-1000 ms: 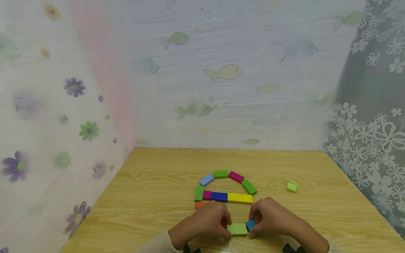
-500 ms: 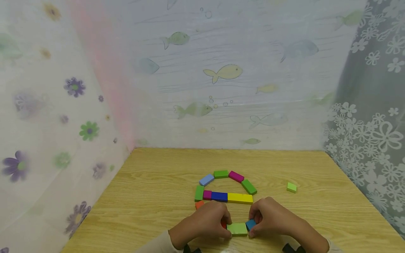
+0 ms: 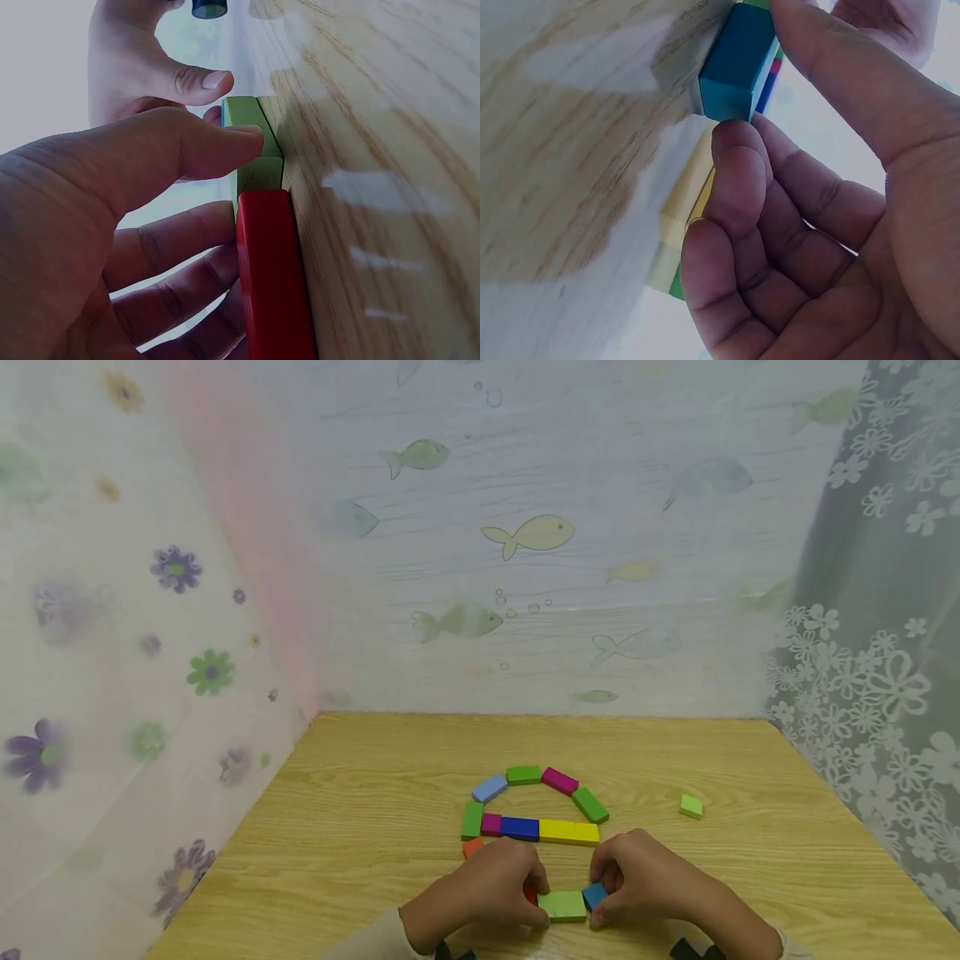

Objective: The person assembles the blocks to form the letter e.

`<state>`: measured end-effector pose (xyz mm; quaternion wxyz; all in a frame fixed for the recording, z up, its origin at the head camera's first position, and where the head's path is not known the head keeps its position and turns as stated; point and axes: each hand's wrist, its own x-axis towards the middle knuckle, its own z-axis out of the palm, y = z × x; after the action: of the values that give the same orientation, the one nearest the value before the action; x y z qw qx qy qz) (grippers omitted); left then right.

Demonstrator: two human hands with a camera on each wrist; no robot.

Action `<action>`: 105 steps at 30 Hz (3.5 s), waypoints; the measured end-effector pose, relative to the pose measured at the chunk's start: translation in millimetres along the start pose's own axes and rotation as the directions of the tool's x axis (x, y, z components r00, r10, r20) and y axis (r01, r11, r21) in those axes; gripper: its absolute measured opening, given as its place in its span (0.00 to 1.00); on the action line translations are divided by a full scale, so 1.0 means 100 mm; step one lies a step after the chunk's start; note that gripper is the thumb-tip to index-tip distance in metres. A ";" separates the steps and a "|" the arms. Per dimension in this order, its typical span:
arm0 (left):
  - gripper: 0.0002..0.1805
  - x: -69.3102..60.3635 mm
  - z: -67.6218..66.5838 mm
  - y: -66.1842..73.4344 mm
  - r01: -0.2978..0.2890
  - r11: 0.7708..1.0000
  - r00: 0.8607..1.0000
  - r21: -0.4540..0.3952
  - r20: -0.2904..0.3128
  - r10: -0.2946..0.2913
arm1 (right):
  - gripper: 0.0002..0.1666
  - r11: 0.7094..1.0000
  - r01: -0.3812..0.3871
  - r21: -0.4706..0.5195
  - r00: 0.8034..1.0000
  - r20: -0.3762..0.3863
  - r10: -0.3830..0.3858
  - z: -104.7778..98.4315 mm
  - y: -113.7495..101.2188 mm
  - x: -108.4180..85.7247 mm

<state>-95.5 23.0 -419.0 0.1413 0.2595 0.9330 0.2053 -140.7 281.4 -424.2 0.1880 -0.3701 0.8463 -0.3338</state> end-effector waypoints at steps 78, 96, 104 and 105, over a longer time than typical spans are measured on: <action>0.09 -0.01 -0.01 0.01 0.013 1.000 1.000 0.008 0.005 -0.013 | 0.39 0.952 -0.304 0.017 0.836 -0.474 0.276 -0.89 0.86 -0.43; 0.09 -0.01 0.00 0.00 0.004 1.000 1.000 0.026 -0.012 -0.004 | 0.36 0.933 -0.357 0.033 0.859 -0.381 0.342 -0.93 1.27 -0.50; 0.08 -0.03 0.03 -0.01 0.028 1.000 1.000 -0.004 0.008 -0.028 | 0.32 0.929 -0.369 0.031 0.865 -0.353 0.356 -0.89 1.26 -0.50; 0.09 -0.03 0.03 -0.01 0.027 1.000 1.000 -0.005 0.008 -0.027 | 0.31 0.928 -0.370 0.033 0.867 -0.347 0.358 -0.89 1.26 -0.50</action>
<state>-92.5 21.3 -421.5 0.1484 0.2475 0.9354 0.2046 -221.7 420.1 -446.3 0.0890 -0.1423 0.9262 -0.3376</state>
